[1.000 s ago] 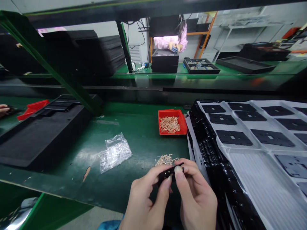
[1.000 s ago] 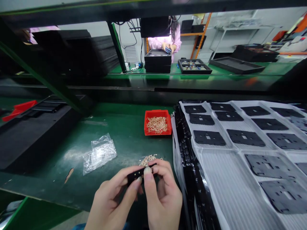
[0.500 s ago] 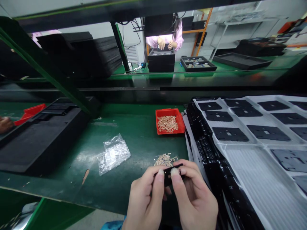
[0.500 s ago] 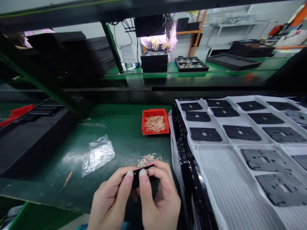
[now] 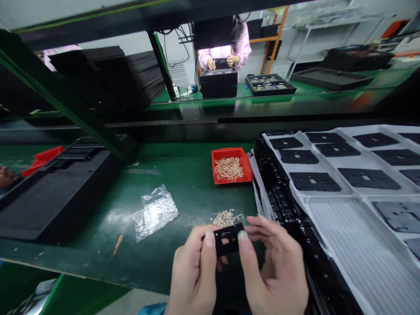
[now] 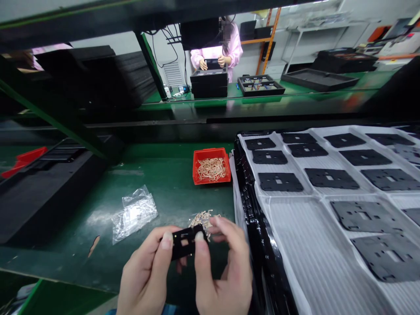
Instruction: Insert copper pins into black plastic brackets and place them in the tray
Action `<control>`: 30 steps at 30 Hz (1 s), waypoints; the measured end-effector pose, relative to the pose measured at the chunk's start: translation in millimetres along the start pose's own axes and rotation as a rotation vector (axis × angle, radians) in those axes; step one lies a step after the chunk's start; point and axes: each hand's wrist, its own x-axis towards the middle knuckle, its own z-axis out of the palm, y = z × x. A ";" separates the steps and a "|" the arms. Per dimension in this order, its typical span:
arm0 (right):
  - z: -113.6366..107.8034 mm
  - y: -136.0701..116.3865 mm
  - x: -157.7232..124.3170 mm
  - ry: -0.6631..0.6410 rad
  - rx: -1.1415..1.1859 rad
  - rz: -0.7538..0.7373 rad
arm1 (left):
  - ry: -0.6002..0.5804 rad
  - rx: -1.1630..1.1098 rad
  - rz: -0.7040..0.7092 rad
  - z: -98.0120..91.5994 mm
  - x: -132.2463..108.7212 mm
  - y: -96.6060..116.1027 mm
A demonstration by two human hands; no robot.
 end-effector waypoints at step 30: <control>-15.0 -16.6 12.8 -0.380 0.127 -0.120 | -0.069 -0.039 -0.166 -13.9 8.0 5.9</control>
